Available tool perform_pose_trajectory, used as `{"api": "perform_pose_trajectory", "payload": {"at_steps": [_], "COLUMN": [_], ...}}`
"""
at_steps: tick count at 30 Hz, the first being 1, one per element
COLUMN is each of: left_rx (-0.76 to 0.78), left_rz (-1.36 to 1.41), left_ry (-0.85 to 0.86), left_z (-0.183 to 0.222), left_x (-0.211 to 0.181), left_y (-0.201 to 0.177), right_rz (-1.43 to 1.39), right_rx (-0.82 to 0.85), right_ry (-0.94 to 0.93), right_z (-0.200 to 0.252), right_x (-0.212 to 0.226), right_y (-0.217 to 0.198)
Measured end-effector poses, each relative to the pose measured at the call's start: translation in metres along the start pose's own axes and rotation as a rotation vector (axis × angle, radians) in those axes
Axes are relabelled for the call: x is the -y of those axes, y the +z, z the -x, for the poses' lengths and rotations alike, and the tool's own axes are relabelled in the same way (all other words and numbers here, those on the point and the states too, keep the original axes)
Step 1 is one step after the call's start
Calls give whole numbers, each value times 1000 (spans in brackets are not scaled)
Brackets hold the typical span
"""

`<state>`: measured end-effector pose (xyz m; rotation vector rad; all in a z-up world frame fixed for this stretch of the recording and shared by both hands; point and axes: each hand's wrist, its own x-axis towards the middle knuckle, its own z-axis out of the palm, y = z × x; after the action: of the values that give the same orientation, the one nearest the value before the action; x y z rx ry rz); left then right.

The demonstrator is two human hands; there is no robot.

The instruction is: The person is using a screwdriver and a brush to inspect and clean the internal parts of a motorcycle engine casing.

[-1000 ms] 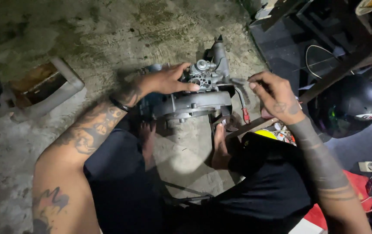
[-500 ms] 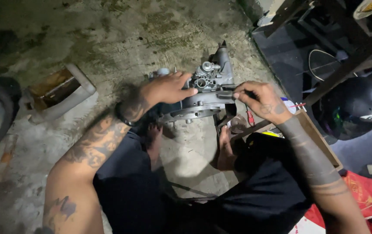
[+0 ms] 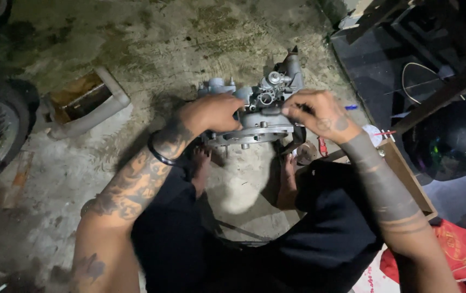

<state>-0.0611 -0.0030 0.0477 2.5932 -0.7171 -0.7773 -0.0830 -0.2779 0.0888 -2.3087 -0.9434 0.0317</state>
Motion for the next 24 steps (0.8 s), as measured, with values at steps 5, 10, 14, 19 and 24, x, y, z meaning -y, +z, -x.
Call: {"api": "perform_pose_trajectory", "payload": {"at_steps": [5,10,14,19,24], "left_rx": [2,-7,45,31,-71], "left_rz": [-14,-37,-3,-7,-26], "left_ry": [-5,18,4,24,83], "left_z": [-3,-10,-18,1,-5], "left_x": [1,16,29,25,35], "left_y": [-10,-15,-18,-26,-10], "right_rz": [21,297,228,318,538], "right_rx": [66,38,103,91,1], "right_ry": [-62,-86,-107,-205,-139], "right_z": [-13,-15,-21,-31,-29], "right_x": [3,11,5,26,-41], "right_y": [1,-1,7,6,17]}}
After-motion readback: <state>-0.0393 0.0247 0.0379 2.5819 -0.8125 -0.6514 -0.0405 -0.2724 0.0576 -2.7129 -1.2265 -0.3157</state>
